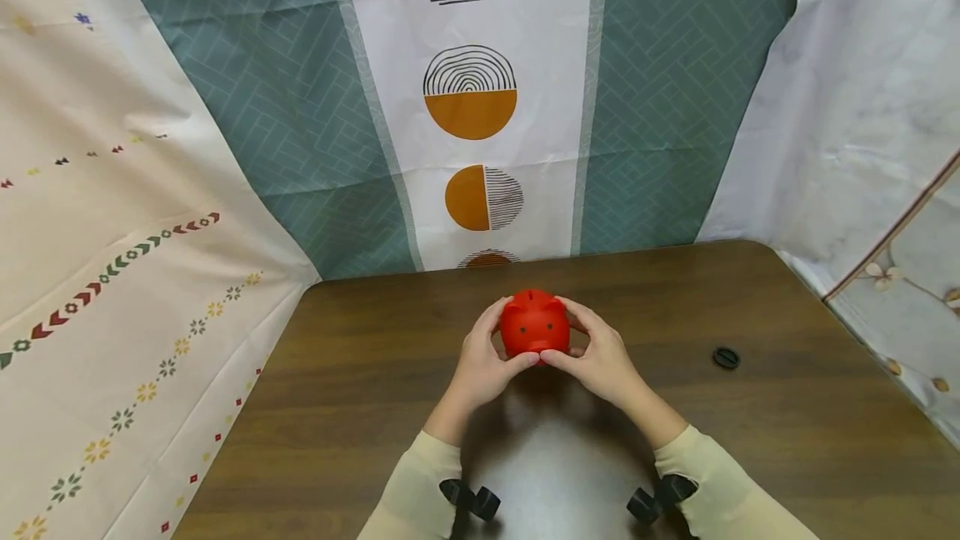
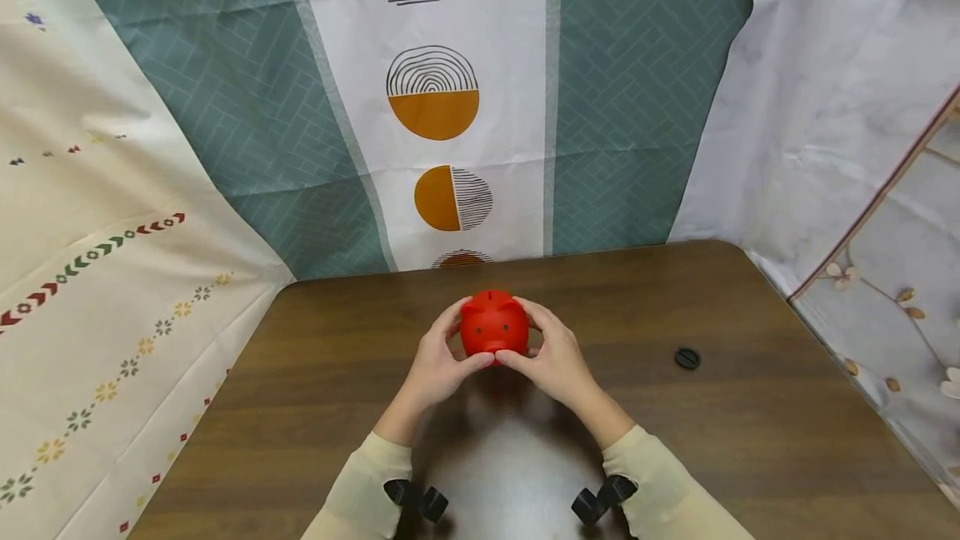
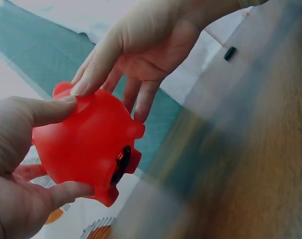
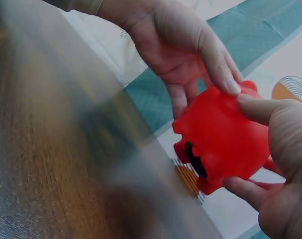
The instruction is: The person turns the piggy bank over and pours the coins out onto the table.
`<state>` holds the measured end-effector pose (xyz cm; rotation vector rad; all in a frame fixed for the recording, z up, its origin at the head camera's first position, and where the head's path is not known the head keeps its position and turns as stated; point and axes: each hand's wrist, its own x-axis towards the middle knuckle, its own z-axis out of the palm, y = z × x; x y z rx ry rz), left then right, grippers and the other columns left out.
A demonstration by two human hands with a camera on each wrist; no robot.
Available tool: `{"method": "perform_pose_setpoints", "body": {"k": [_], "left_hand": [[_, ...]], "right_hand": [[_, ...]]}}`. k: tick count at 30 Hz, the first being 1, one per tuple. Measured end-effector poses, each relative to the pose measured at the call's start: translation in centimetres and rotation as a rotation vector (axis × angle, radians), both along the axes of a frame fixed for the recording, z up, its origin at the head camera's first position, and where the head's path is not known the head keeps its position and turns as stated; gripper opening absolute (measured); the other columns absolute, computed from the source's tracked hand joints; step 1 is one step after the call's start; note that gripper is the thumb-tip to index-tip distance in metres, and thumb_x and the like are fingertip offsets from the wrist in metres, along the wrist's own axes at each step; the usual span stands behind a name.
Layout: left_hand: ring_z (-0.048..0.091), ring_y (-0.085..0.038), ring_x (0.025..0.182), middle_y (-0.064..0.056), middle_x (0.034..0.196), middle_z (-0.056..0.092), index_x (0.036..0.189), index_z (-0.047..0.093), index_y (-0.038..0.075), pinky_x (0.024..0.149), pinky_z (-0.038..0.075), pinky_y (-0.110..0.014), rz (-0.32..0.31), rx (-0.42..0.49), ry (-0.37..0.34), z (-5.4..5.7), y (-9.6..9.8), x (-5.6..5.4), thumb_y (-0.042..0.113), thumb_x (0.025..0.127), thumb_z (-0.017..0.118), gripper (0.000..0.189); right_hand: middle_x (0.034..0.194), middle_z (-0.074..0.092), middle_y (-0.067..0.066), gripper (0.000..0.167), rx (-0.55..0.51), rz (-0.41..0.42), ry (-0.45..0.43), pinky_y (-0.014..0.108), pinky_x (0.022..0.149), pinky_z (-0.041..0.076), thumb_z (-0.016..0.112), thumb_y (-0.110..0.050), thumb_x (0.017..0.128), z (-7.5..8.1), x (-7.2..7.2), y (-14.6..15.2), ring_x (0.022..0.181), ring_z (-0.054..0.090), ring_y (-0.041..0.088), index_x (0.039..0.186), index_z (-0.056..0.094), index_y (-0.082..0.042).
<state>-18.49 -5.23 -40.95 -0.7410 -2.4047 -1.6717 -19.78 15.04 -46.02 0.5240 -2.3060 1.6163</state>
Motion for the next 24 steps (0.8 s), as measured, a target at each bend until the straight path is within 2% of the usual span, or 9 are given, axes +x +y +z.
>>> {"method": "perform_pose_setpoints", "body": {"k": [4, 7, 10, 12, 15, 17, 18, 19, 24], "left_hand": [[0.049, -0.03, 0.121, -0.007, 0.143, 0.044, 0.146, 0.037, 0.011, 0.079, 0.056, -0.045, 0.015, -0.013, -0.024, -2.1, -0.2, -1.3, 0.014, 0.079, 0.08, 0.08], [0.051, -0.025, 0.118, 0.0, 0.14, 0.047, 0.146, 0.038, 0.018, 0.082, 0.056, -0.04, 0.028, -0.048, -0.058, -3.7, -0.4, -2.3, 0.022, 0.079, 0.08, 0.079], [0.051, -0.024, 0.119, 0.001, 0.141, 0.045, 0.145, 0.039, 0.019, 0.085, 0.054, -0.037, 0.04, -0.079, -0.048, -3.9, -0.4, -2.4, 0.023, 0.079, 0.08, 0.078], [0.048, -0.025, 0.124, 0.0, 0.147, 0.039, 0.145, 0.04, 0.018, 0.087, 0.054, -0.039, 0.031, -0.031, 0.011, -3.9, -0.3, -2.4, 0.019, 0.078, 0.081, 0.078], [0.042, -0.028, 0.131, -0.004, 0.154, 0.029, 0.144, 0.041, 0.013, 0.087, 0.053, -0.043, -0.001, 0.077, 0.129, -3.3, 0.0, -2.3, 0.007, 0.075, 0.082, 0.08], [0.041, -0.032, 0.132, -0.009, 0.154, 0.027, 0.143, 0.04, 0.008, 0.086, 0.052, -0.046, -0.019, 0.116, 0.158, -2.7, 0.2, -2.0, 0.002, 0.074, 0.081, 0.08], [0.042, -0.033, 0.13, -0.012, 0.153, 0.03, 0.143, 0.04, 0.006, 0.085, 0.053, -0.047, -0.019, 0.106, 0.148, -2.3, 0.2, -1.7, 0.001, 0.075, 0.08, 0.079], [0.044, -0.034, 0.128, -0.014, 0.151, 0.033, 0.143, 0.039, 0.004, 0.084, 0.054, -0.046, -0.013, 0.081, 0.124, -1.9, 0.2, -1.4, 0.002, 0.076, 0.079, 0.078], [0.049, -0.034, 0.12, -0.015, 0.14, 0.045, 0.144, 0.035, 0.0, 0.08, 0.056, -0.045, 0.006, -0.027, -0.05, -0.9, 0.1, -0.4, 0.007, 0.081, 0.076, 0.076]], "right_hand": [[0.136, 0.051, 0.003, 0.078, -0.014, 0.014, -0.03, 0.037, 0.073, 0.058, 0.084, -0.03, 0.074, -0.1, 0.0, -0.1, 0.116, 0.056, 0.033, 0.141, 0.046, -0.02], [0.135, 0.052, 0.006, 0.078, 0.01, 0.027, -0.104, 0.038, 0.074, 0.058, 0.083, -0.031, 0.076, 0.0, 0.0, 0.0, 0.116, 0.056, 0.036, 0.142, 0.044, -0.019], [0.136, 0.051, 0.009, 0.078, 0.027, 0.04, -0.128, 0.039, 0.074, 0.058, 0.083, -0.029, 0.077, 0.0, 0.1, 0.0, 0.116, 0.055, 0.039, 0.142, 0.043, -0.017], [0.14, 0.048, 0.007, 0.077, 0.032, 0.024, -0.042, 0.039, 0.075, 0.058, 0.083, -0.025, 0.076, 0.1, 0.1, -0.1, 0.118, 0.054, 0.037, 0.142, 0.044, -0.018], [0.145, 0.044, 0.005, 0.079, 0.022, -0.008, 0.154, 0.042, 0.074, 0.057, 0.085, -0.016, 0.073, 0.8, 0.2, -0.2, 0.121, 0.053, 0.032, 0.141, 0.046, -0.017], [0.145, 0.043, 0.004, 0.079, 0.033, -0.029, 0.218, 0.043, 0.073, 0.057, 0.085, -0.014, 0.072, 1.2, 0.3, -0.1, 0.121, 0.053, 0.029, 0.141, 0.047, -0.017], [0.144, 0.045, 0.006, 0.078, 0.038, -0.023, 0.223, 0.043, 0.071, 0.057, 0.085, -0.013, 0.073, 1.2, 0.3, -0.1, 0.118, 0.054, 0.03, 0.141, 0.047, -0.014], [0.141, 0.047, 0.008, 0.077, 0.035, -0.015, 0.19, 0.044, 0.071, 0.057, 0.084, -0.011, 0.073, 1.5, 0.5, -0.1, 0.116, 0.056, 0.031, 0.141, 0.047, -0.011], [0.13, 0.054, 0.02, 0.073, 0.041, 0.024, -0.015, 0.042, 0.071, 0.058, 0.081, -0.008, 0.077, 2.9, 1.8, -0.6, 0.109, 0.059, 0.039, 0.139, 0.045, 0.002]]}}
